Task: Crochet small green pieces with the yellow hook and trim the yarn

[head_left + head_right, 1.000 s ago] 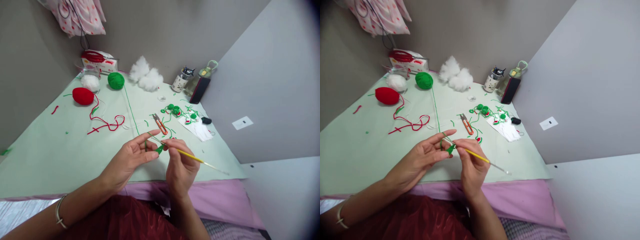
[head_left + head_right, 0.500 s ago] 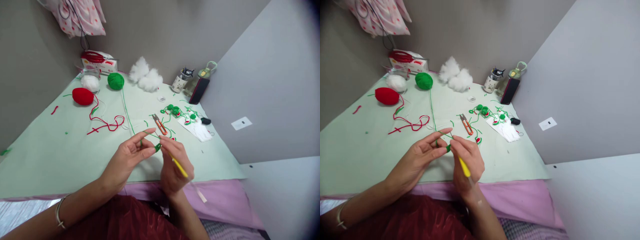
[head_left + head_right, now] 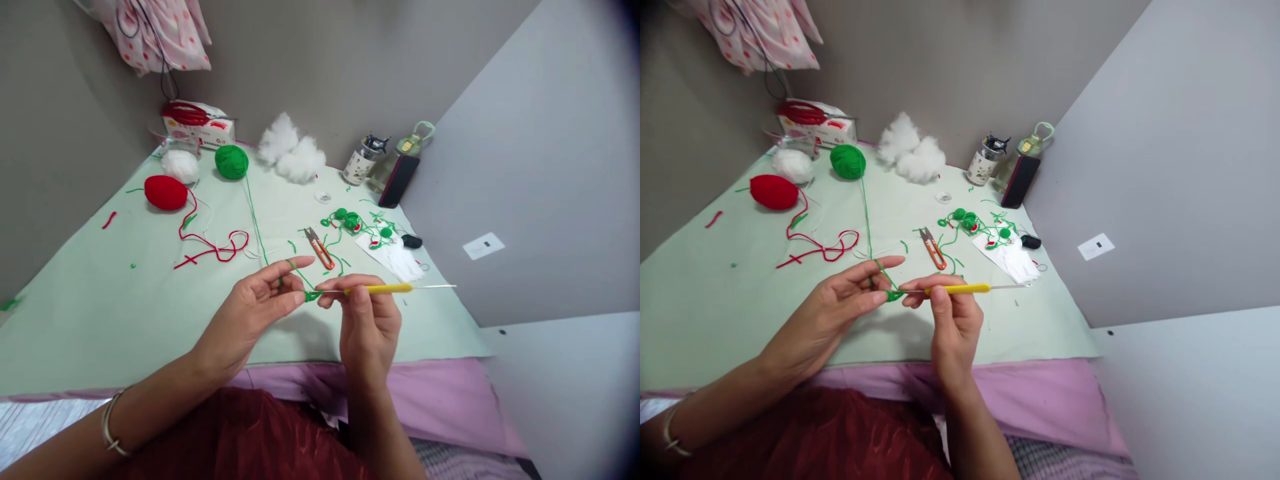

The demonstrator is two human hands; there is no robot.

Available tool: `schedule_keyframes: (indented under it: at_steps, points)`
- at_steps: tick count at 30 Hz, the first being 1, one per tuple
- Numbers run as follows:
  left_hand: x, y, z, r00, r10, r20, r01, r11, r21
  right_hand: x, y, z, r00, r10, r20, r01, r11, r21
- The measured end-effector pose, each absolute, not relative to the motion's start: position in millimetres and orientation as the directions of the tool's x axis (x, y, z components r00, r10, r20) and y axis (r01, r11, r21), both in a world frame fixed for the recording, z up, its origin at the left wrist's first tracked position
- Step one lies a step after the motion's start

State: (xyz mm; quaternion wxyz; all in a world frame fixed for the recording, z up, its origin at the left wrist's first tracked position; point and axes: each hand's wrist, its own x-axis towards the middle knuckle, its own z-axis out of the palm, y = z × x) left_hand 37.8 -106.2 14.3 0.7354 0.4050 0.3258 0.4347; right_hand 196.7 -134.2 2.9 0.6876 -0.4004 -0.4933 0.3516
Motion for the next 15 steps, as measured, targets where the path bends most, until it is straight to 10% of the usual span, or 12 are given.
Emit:
schedule_keyframes:
  at_steps: [8,15]
  points:
    - [36.9,-105.6,11.0,0.368,0.927,-0.072,-0.3,0.192,0.934,197.9,-142.6,5.6,0.177,0.769,0.614,0.281,0.559,-0.78]
    - [42.4,-108.3,13.2,0.418,0.896,-0.148,-0.438,0.341,0.832,199.0,-147.1,-12.4,-0.13,0.565,0.815,0.718,0.62,-0.315]
